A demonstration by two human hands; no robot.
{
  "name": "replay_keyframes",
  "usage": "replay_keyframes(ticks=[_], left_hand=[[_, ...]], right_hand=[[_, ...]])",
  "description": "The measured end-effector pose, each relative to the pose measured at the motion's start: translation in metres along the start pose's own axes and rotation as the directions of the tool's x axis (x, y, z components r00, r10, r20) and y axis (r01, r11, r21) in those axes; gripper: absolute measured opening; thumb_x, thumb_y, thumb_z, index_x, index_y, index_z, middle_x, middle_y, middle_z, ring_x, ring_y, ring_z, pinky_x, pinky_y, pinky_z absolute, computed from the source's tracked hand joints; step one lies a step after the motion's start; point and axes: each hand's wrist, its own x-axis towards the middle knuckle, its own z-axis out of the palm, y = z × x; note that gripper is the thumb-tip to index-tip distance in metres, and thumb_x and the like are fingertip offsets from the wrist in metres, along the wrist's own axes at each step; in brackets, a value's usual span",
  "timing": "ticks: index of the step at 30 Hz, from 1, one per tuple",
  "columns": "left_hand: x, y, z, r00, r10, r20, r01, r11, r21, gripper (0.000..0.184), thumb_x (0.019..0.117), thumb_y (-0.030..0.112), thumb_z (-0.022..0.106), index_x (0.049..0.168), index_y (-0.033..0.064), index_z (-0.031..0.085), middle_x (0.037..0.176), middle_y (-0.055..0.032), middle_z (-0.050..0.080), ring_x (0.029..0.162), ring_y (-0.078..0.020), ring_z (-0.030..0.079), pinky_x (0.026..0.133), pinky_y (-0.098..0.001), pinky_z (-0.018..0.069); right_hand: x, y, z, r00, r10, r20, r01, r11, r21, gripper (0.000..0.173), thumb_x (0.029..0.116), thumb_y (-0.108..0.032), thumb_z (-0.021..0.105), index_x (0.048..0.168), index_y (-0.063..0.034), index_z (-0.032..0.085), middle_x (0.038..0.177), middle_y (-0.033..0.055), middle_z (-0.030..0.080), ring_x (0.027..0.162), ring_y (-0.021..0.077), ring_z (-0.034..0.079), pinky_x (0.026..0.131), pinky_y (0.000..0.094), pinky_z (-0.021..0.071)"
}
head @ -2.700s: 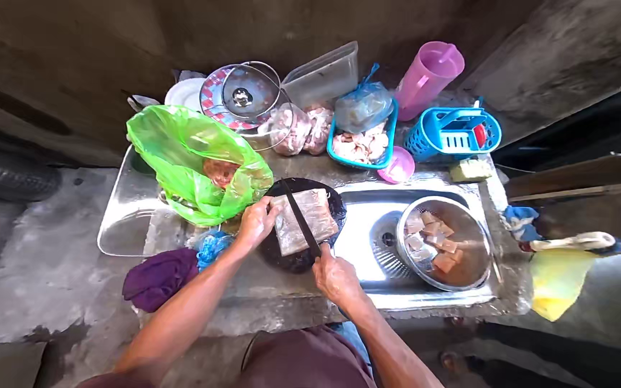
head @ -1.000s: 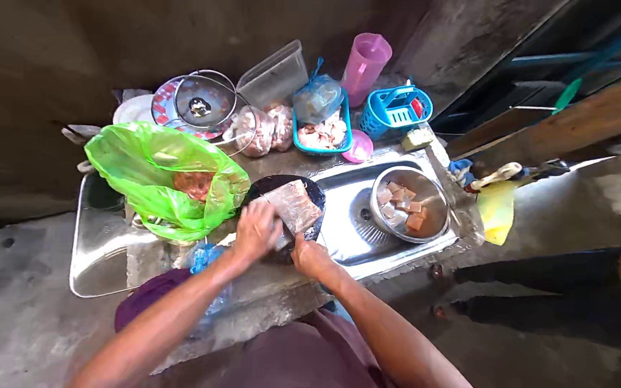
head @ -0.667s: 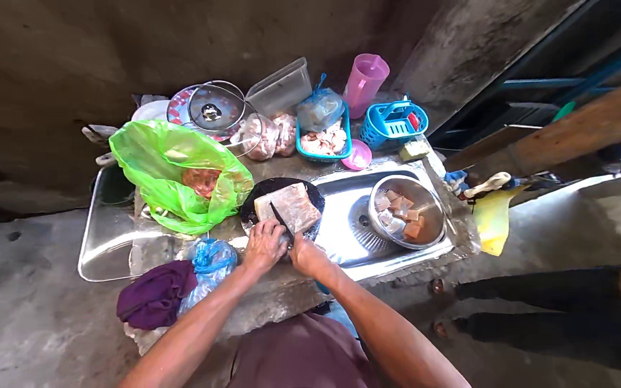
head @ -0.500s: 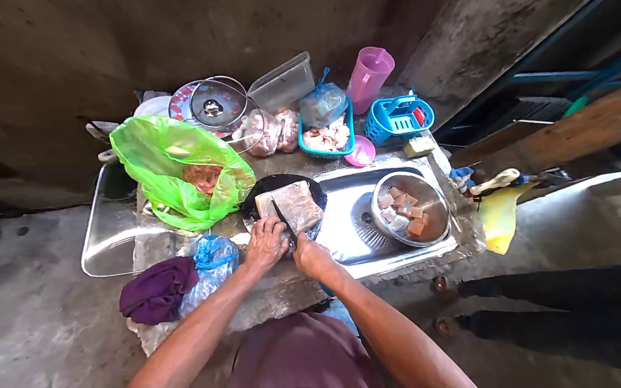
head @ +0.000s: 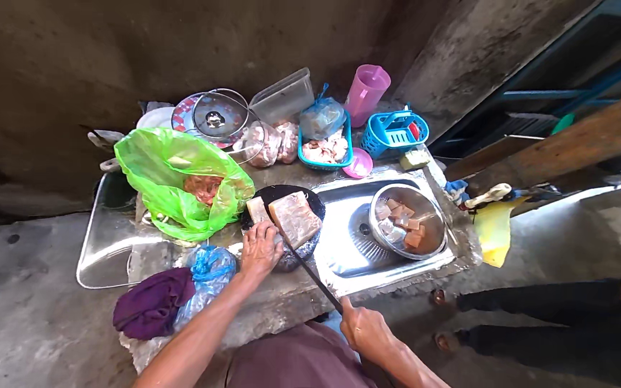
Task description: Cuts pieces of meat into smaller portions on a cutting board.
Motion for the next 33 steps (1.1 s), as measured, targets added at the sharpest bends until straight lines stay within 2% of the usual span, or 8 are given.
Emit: replay_keyframes(ticks=[3,9,14,17,25,27,30,33], left_hand=[[0.008,0.009,-0.026,0.991,-0.071,0.116,0.083,0.991,-0.101,0.039,0.0954,0.035,0.059,0.121,0.0071,0.068,0.135,-0.0175,0.062,0.13,-0.0397,0.055,0.106,-0.0564,0.0435],[0.089,-0.006,-0.059,0.986,-0.105,0.128,0.146,0.916,-0.373,0.031,0.1049,0.019,0.053,0.126,0.0004,0.065,0.128,-0.021,0.064,0.116,-0.0344,0.065,0.1,-0.0518,0.053],[0.156,-0.007,-0.058,0.992,0.101,0.074,-0.067,0.928,-0.367,0.026,0.1061,0.017,0.052,0.121,0.0037,0.068,0.122,-0.0187,0.067,0.109,-0.0339,0.068,0.095,-0.0535,0.0548],[0.186,-0.003,-0.047,0.978,0.19,0.088,-0.149,0.926,-0.346,0.03,0.1064,0.021,0.049,0.12,0.0042,0.069,0.12,-0.0179,0.068,0.113,-0.032,0.067,0.098,-0.0509,0.054],[0.211,0.0,0.009,0.9,0.373,0.225,-0.287,0.896,-0.338,0.037,0.1081,0.031,0.046,0.119,0.0039,0.069,0.122,-0.0175,0.068,0.119,-0.0335,0.064,0.101,-0.0499,0.0522],[0.211,-0.004,0.027,0.871,0.414,0.265,-0.305,0.878,-0.368,0.043,0.1088,0.036,0.045,0.125,0.0025,0.066,0.129,-0.0188,0.065,0.125,-0.0353,0.061,0.105,-0.0508,0.0492],[0.212,-0.006,0.039,0.822,0.403,0.403,-0.252,0.891,-0.377,0.06,0.1089,0.049,0.038,0.147,0.0046,0.051,0.149,-0.0184,0.054,0.142,-0.0344,0.048,0.118,-0.0515,0.0379],[0.209,-0.011,0.042,0.821,0.36,0.444,-0.202,0.909,-0.364,0.072,0.107,0.059,0.032,0.155,0.0054,0.042,0.153,-0.0194,0.049,0.145,-0.0348,0.044,0.12,-0.052,0.0351]], right_hand=[[-0.003,-0.002,-0.025,0.997,-0.019,-0.081,0.024,0.998,0.055,0.042,0.1071,-0.028,0.041,0.142,-0.0061,0.048,0.099,0.0241,0.071,0.098,0.0449,0.071,0.084,0.0616,0.0549],[0.065,-0.027,-0.078,0.982,-0.041,-0.186,0.056,0.996,0.075,0.043,0.1071,-0.028,0.042,0.144,-0.0069,0.046,0.108,0.0233,0.07,0.104,0.0426,0.07,0.087,0.0608,0.0547],[0.086,-0.045,-0.099,0.986,-0.039,-0.164,0.052,0.995,0.08,0.045,0.1075,-0.028,0.041,0.147,-0.0063,0.042,0.115,0.0235,0.069,0.11,0.0421,0.069,0.091,0.0604,0.0542],[0.089,-0.051,-0.096,0.989,-0.039,-0.142,0.051,0.995,0.082,0.047,0.1069,-0.027,0.041,0.149,-0.006,0.039,0.115,0.0239,0.069,0.108,0.0428,0.07,0.09,0.0601,0.055],[0.099,-0.06,-0.094,0.997,0.002,-0.072,0.005,0.996,0.087,0.048,0.1067,-0.027,0.042,0.149,-0.005,0.037,0.115,0.024,0.069,0.109,0.0421,0.07,0.089,0.0597,0.0554],[0.099,-0.062,-0.098,0.998,0.0,-0.059,0.005,0.997,0.082,0.049,0.1068,-0.026,0.042,0.15,-0.0039,0.036,0.117,0.0247,0.069,0.109,0.0424,0.07,0.089,0.0598,0.0552],[0.099,-0.064,-0.106,1.0,0.004,-0.019,-0.003,0.997,0.073,0.048,0.1077,-0.026,0.041,0.15,-0.0031,0.037,0.116,0.0252,0.068,0.11,0.043,0.069,0.09,0.0596,0.0551],[0.101,-0.066,-0.112,1.0,0.003,0.013,-0.003,0.999,0.054,0.045,0.1081,-0.025,0.04,0.147,-0.0032,0.04,0.114,0.0256,0.069,0.109,0.0435,0.069,0.089,0.0595,0.0545]])
